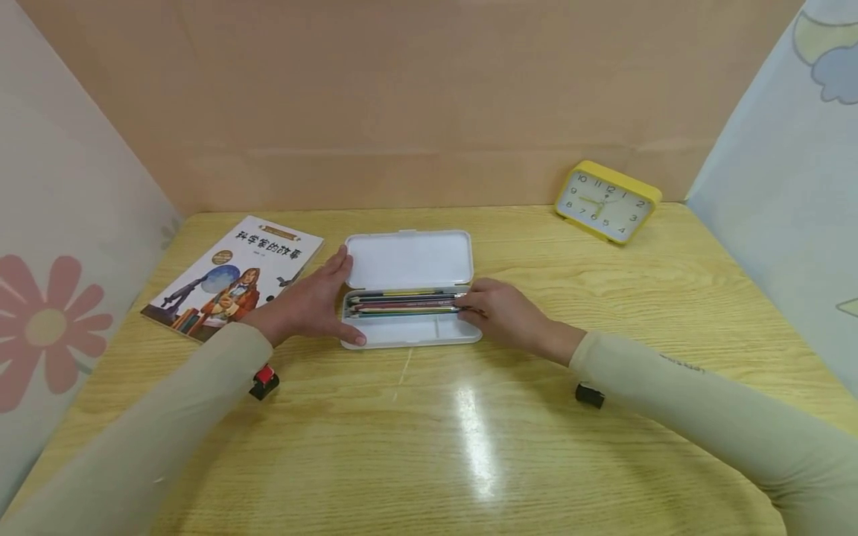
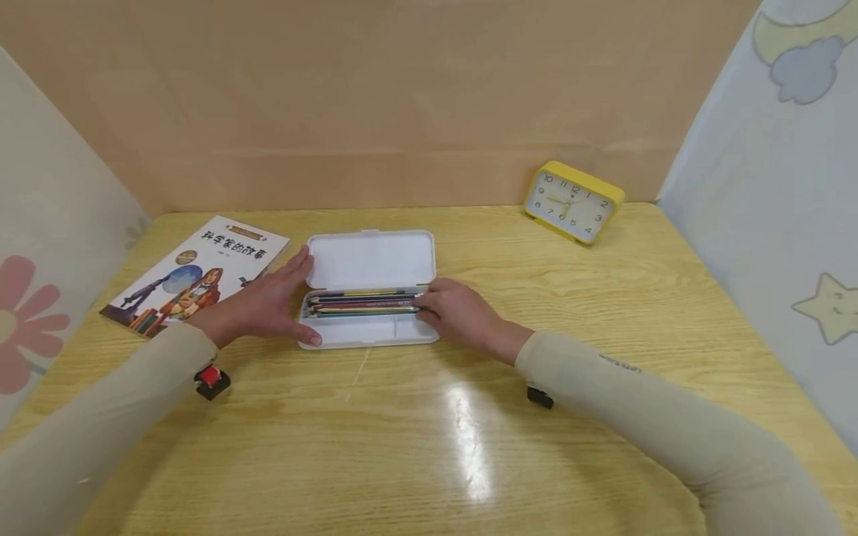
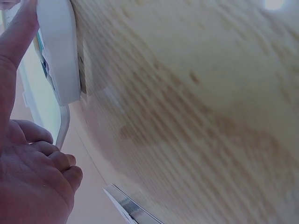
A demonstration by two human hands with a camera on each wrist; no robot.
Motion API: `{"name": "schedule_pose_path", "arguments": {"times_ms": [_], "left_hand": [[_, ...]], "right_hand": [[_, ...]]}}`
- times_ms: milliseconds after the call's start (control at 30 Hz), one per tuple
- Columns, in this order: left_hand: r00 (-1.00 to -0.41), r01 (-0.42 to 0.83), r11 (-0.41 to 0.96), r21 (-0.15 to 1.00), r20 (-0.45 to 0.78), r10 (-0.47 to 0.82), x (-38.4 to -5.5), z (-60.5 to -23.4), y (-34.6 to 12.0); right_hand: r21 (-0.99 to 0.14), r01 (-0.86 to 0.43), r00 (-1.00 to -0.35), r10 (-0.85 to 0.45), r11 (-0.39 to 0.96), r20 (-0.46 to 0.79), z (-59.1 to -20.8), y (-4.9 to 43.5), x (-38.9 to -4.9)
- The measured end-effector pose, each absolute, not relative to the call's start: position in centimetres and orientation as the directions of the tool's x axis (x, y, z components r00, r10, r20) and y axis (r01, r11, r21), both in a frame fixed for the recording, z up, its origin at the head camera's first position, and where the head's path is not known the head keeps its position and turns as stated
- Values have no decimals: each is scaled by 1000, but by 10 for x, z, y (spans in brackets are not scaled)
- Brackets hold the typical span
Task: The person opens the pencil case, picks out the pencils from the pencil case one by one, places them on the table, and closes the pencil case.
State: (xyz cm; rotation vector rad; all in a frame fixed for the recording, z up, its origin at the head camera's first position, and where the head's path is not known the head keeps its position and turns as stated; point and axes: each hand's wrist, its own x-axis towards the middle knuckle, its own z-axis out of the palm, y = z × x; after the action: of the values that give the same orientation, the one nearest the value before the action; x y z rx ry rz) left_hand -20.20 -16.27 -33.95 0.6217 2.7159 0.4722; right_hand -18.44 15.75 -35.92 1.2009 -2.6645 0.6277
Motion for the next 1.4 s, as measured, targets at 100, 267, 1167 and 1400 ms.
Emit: {"name": "schedule_pose_path", "arguments": {"times_ms": [100,267,1167,1400], "left_hand": [[-857,357,853,380,-230,461,-202,-340,-163],[-857,359,853,379,-228,462,-203,-341,-163],[-855,368,841,396,-211,474,-201,-341,-164],[-858,362,843,397,-211,468,-202,-342,-165]], "right_hand": [[-309,-748,-663,-683,588,307,-360,157,-185],[-307,-746,-666,-679,591,309,-362,157,-186],[-474,-688,-726,-528,550,440,-364,189,-185],[-455,-688,-723,-481,566,495,-364,216,-185]]}}
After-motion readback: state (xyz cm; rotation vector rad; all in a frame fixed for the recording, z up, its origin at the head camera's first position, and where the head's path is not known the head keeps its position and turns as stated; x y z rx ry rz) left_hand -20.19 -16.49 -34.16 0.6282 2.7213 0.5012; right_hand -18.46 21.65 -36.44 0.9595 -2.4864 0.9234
